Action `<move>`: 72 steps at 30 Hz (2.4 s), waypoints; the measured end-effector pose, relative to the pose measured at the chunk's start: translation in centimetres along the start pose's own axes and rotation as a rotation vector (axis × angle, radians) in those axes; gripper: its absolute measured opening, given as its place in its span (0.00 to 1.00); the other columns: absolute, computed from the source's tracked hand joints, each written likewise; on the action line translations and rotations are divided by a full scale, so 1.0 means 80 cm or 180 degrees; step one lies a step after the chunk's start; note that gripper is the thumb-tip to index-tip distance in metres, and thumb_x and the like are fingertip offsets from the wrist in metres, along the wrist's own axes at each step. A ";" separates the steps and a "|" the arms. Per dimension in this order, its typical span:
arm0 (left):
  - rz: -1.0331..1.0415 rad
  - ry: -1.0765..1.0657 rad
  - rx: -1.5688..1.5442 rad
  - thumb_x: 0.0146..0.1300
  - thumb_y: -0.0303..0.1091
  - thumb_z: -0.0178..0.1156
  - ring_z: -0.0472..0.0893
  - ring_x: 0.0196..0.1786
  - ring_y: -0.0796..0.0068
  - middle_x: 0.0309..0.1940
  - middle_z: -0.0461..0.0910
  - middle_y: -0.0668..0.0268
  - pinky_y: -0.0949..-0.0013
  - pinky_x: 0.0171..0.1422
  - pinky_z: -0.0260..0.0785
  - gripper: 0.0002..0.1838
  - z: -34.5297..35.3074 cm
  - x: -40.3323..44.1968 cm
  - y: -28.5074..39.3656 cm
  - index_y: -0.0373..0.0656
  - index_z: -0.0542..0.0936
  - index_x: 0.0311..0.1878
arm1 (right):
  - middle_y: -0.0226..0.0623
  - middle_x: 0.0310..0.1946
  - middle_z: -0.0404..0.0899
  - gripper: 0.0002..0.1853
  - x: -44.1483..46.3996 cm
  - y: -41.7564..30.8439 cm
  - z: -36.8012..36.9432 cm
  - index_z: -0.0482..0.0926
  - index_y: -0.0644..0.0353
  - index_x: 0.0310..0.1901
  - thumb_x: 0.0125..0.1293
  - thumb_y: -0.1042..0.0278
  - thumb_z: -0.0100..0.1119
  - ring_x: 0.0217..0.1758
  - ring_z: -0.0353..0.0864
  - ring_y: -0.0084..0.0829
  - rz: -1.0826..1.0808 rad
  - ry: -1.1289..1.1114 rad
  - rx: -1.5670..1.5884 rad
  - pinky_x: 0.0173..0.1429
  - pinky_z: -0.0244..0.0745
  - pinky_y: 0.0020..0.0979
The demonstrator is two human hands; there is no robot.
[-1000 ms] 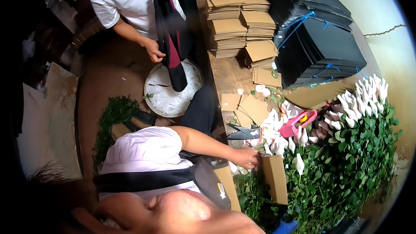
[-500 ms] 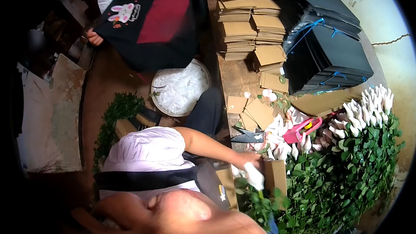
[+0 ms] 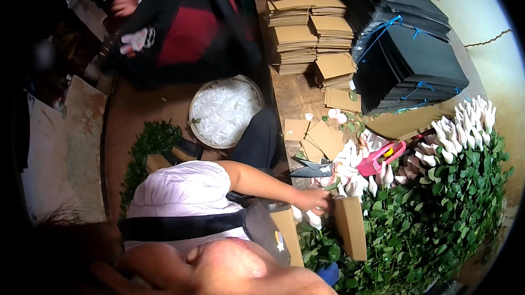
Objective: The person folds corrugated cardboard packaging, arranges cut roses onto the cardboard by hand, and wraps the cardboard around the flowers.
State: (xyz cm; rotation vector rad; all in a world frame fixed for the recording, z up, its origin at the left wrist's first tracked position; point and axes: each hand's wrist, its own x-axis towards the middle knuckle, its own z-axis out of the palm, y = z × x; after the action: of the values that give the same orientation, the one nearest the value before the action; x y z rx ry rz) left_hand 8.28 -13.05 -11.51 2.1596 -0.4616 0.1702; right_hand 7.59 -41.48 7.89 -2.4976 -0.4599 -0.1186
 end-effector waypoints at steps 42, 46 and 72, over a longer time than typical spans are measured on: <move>0.0355 -0.0097 -0.0087 0.67 0.39 0.58 0.83 0.32 0.59 0.33 0.85 0.58 0.60 0.40 0.77 0.09 -0.021 0.021 -0.002 0.53 0.88 0.42 | 0.50 0.46 0.86 0.21 0.027 0.046 0.195 0.84 0.54 0.53 0.70 0.47 0.58 0.44 0.86 0.52 0.0025 -0.1281 -0.1348 0.52 0.80 0.50; -0.1200 -0.0069 -0.0317 0.62 0.49 0.66 0.83 0.40 0.48 0.32 0.83 0.48 0.52 0.45 0.74 0.21 -0.028 0.019 0.019 0.36 0.85 0.40 | 0.48 0.45 0.86 0.23 0.020 0.003 0.137 0.84 0.48 0.54 0.66 0.43 0.60 0.45 0.86 0.50 0.0314 -0.1221 -0.1494 0.52 0.80 0.50; -0.1824 -0.0121 -0.0529 0.63 0.49 0.68 0.79 0.31 0.66 0.26 0.80 0.59 0.65 0.39 0.72 0.20 -0.076 -0.003 0.003 0.41 0.77 0.36 | 0.43 0.56 0.80 0.25 0.013 0.029 0.185 0.80 0.42 0.59 0.64 0.40 0.59 0.58 0.79 0.48 0.0448 -0.1227 -0.1882 0.60 0.73 0.53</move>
State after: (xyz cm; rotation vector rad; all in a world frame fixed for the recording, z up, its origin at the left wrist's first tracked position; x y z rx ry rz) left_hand 8.26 -8.21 -7.75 2.0448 0.1299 -0.2211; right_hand 9.11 -34.48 -5.33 -3.1418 -0.4466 0.3373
